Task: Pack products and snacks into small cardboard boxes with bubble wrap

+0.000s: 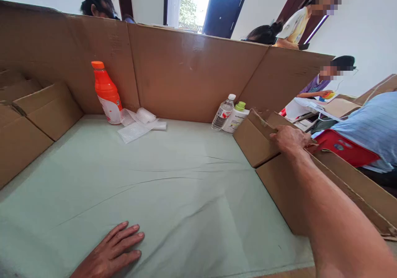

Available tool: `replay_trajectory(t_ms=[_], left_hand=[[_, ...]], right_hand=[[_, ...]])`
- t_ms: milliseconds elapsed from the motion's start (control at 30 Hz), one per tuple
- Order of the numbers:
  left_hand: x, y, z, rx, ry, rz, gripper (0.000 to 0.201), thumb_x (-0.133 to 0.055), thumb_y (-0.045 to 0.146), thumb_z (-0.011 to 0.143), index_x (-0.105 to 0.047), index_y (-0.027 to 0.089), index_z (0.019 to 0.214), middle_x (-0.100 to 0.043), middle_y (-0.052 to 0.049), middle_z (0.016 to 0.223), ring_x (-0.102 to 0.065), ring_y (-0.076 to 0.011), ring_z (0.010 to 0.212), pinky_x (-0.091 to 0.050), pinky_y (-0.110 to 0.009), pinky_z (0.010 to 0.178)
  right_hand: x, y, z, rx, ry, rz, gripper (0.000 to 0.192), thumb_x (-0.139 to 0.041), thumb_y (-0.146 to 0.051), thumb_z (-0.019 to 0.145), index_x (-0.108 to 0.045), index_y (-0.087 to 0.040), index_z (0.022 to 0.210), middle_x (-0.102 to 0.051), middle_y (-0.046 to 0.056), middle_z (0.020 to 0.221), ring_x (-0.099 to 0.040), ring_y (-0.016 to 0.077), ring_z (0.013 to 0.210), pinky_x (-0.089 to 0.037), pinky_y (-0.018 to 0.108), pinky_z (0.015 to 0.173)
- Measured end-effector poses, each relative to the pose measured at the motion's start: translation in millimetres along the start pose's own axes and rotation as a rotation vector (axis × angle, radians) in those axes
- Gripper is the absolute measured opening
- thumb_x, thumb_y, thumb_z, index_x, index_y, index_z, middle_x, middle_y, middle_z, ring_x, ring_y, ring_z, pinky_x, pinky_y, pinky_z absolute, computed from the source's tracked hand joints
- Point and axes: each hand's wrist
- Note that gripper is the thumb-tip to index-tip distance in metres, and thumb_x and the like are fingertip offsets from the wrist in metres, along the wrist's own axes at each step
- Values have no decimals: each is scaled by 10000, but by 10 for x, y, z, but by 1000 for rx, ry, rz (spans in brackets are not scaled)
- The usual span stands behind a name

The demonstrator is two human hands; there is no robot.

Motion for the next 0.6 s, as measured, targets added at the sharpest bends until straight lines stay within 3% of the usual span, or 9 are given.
replay_trajectory(t_ms=[133, 267, 433, 533, 600], left_hand=[[55, 15, 16, 28, -4, -104, 598, -643, 453, 929, -467, 339, 1490, -593, -52, 1467, -461, -227, 1441, -178, -421, 1275], [147, 78, 64, 172, 33, -247, 540, -632, 452, 912, -533, 361, 1435, -624, -58, 1432, -558, -264, 1359, -367, -458, 1203], [345, 125, 212, 596, 156, -359, 509, -592, 374, 918, -545, 352, 1424, -657, -67, 1386, -645, -265, 1252, -557, -415, 1027], [467, 134, 260, 834, 317, -367, 715, -649, 445, 864, -420, 290, 1523, -539, -125, 1506, -582, -331, 1320, -502, -517, 1080], [528, 147, 226, 951, 403, -364, 851, -722, 494, 782, -410, 235, 1530, -534, -161, 1498, -538, -380, 1355, -452, -568, 1115]], right_hand=[[68, -223, -291, 33, -41, -61, 210, -611, -288, 864, -683, -213, 682, -679, 101, 702, -634, 324, 866, -412, 520, 796], [270, -664, -922, 350, 17, 11, 153, -595, -218, 865, -744, -218, 828, -760, 95, 870, -641, 290, 886, -415, 456, 830], [760, -1407, -1800, 701, 128, 251, 157, -577, -189, 940, -722, -210, 883, -760, 53, 888, -659, 233, 888, -424, 399, 851], [1078, -1714, -2266, 820, 94, 451, 125, -604, -139, 930, -690, -229, 919, -747, 27, 880, -665, 219, 923, -432, 408, 925], [1202, -1767, -2512, 831, 83, 594, 107, -655, -229, 921, -690, -242, 1022, -741, 43, 957, -660, 247, 998, -436, 441, 977]])
Point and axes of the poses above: each hand's wrist, its own z-axis towards the middle knuckle, its own x-axis out of the back of the hand, y = z × x
